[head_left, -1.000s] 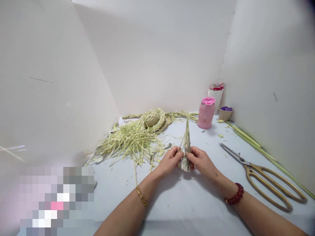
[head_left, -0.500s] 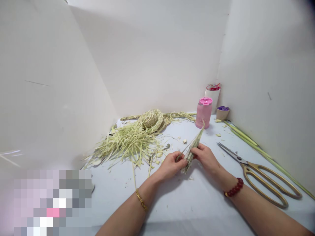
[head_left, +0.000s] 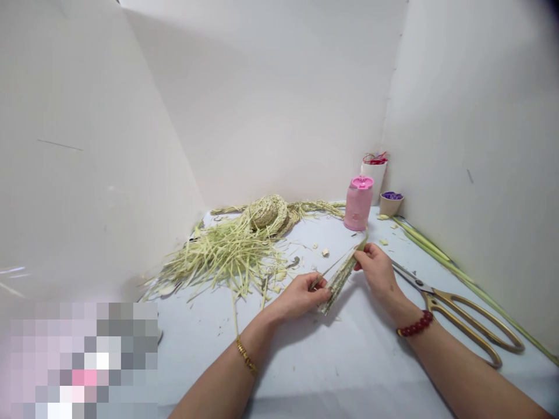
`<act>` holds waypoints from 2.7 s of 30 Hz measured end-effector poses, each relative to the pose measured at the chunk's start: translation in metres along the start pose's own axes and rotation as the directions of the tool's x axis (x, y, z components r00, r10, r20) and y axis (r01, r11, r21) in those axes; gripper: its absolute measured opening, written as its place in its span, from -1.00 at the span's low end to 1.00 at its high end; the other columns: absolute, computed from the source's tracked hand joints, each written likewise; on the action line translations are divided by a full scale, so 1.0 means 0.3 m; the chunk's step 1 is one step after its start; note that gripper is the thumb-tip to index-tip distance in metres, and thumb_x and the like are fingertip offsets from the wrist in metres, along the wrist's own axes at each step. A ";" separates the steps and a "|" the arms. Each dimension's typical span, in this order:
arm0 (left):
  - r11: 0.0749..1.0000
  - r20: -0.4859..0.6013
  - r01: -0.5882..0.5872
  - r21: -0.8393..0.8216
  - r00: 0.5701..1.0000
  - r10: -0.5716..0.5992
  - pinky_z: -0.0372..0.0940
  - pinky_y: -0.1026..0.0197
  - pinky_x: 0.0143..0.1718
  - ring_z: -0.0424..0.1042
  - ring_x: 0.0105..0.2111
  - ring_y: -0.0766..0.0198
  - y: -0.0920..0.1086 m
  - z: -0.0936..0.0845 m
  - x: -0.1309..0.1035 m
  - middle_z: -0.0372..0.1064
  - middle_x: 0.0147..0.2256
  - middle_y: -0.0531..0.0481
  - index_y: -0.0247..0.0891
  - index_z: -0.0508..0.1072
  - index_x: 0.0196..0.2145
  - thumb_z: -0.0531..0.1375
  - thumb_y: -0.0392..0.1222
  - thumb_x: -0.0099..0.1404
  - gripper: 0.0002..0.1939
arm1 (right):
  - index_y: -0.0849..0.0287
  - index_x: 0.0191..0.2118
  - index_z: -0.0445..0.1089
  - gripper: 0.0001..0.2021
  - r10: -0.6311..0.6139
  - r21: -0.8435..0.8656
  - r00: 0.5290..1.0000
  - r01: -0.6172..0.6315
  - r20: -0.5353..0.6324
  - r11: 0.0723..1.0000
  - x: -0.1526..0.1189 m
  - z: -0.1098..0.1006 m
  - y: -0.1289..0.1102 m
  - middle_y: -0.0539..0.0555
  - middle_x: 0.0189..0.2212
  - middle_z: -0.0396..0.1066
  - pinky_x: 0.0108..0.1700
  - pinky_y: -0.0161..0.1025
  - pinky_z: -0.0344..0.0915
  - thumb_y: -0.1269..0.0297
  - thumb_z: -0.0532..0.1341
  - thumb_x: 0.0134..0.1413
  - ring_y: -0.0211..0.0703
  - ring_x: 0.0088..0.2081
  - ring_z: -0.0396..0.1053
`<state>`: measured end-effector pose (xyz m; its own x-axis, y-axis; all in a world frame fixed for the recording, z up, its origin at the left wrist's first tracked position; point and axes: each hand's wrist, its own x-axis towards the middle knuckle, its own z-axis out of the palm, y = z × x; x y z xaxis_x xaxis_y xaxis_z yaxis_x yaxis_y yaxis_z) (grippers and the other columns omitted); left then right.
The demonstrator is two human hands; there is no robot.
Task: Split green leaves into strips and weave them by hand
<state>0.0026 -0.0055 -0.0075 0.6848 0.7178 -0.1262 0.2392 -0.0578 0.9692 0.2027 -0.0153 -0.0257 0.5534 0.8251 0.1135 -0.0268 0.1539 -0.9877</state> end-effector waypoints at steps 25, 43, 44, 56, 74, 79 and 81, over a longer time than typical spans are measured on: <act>0.932 -0.083 -0.058 -0.357 0.996 0.031 -0.23 0.33 -0.60 -0.18 -0.64 0.53 0.021 -0.046 0.009 -0.03 -0.58 0.23 -0.24 0.20 -0.42 0.34 0.08 0.03 -0.56 | 0.07 -0.33 0.16 -0.77 0.056 0.196 0.895 0.035 -0.442 0.980 0.111 -0.100 0.003 -0.03 -0.36 0.27 -0.43 -0.29 0.31 0.15 0.14 -0.15 -0.29 -0.45 0.26; 0.775 -0.263 -0.180 -0.605 0.964 0.019 -0.17 0.41 -0.66 -0.05 -0.62 0.53 0.032 -0.066 0.018 0.18 -0.45 0.14 -0.24 0.27 -0.33 0.31 -0.10 0.06 -0.69 | 0.12 -0.53 0.19 -0.74 0.081 -0.080 0.960 -0.062 0.269 0.995 -0.064 0.041 0.032 -0.10 -0.71 0.21 -0.52 -0.29 0.10 0.09 0.23 -0.07 -0.28 -0.62 0.15; 0.783 -0.267 -0.168 -0.599 0.964 0.003 -0.17 0.41 -0.66 -0.03 -0.62 0.52 0.028 -0.063 0.021 0.20 -0.46 0.13 -0.23 0.28 -0.31 0.30 -0.12 0.05 -0.69 | 0.12 -0.53 0.20 -0.73 0.059 -0.086 0.950 -0.034 0.306 0.996 -0.072 0.044 0.026 -0.10 -0.71 0.21 -0.51 -0.29 0.10 0.08 0.23 -0.06 -0.28 -0.62 0.14; 0.980 -0.259 -0.196 -0.044 0.949 0.178 0.03 0.30 -0.48 0.09 -0.51 0.40 -0.049 -0.010 0.044 0.11 -0.53 0.11 -0.26 0.25 -0.48 0.27 0.00 0.15 -0.68 | 0.12 -0.58 0.11 -0.78 -0.027 -0.228 0.863 0.163 0.505 0.960 -0.149 0.074 -0.012 -0.12 -0.69 0.15 -0.48 -0.30 0.05 0.26 0.12 0.02 -0.29 -0.57 0.10; 0.992 -0.080 -0.094 -0.087 0.993 0.087 0.03 0.30 -0.48 0.14 -0.52 0.42 -0.023 0.001 0.020 0.20 -0.47 0.08 -0.28 0.27 -0.31 0.21 -0.05 0.19 -0.74 | 0.14 -0.42 0.23 -0.94 0.071 -0.076 0.869 -0.039 0.490 0.996 -0.137 0.089 0.019 -0.13 -0.61 0.22 -0.59 -0.34 0.15 0.33 0.11 -0.11 -0.34 -0.66 0.16; 0.992 -0.132 -0.124 -0.036 0.984 0.119 0.06 0.29 -0.43 0.15 -0.49 0.40 -0.029 0.009 0.027 0.22 -0.47 0.04 -0.31 0.32 -0.38 0.20 -0.08 0.18 -0.78 | 0.19 -0.41 0.31 -0.88 0.068 -0.013 0.875 -0.070 0.480 0.997 -0.127 0.089 0.019 -0.08 -0.56 0.28 -0.55 -0.35 0.12 0.39 0.14 -0.21 -0.35 -0.59 0.14; 0.993 -0.133 -0.118 -0.008 0.984 0.116 0.04 0.29 -0.46 0.13 -0.51 0.41 -0.029 0.010 0.026 0.22 -0.48 0.06 -0.30 0.33 -0.36 0.18 -0.08 0.20 -0.79 | 0.21 -0.38 0.34 -0.85 0.103 0.046 0.872 -0.142 0.479 0.989 -0.120 0.087 0.021 -0.05 -0.53 0.31 -0.50 -0.34 0.15 0.39 0.16 -0.20 -0.33 -0.55 0.17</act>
<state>0.0079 -0.0014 -0.0177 0.6101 0.7922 0.0159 0.1518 -0.1366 0.9789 0.1608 -0.0298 -0.0334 0.0806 0.9956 0.0485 -0.1434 0.0597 -0.9879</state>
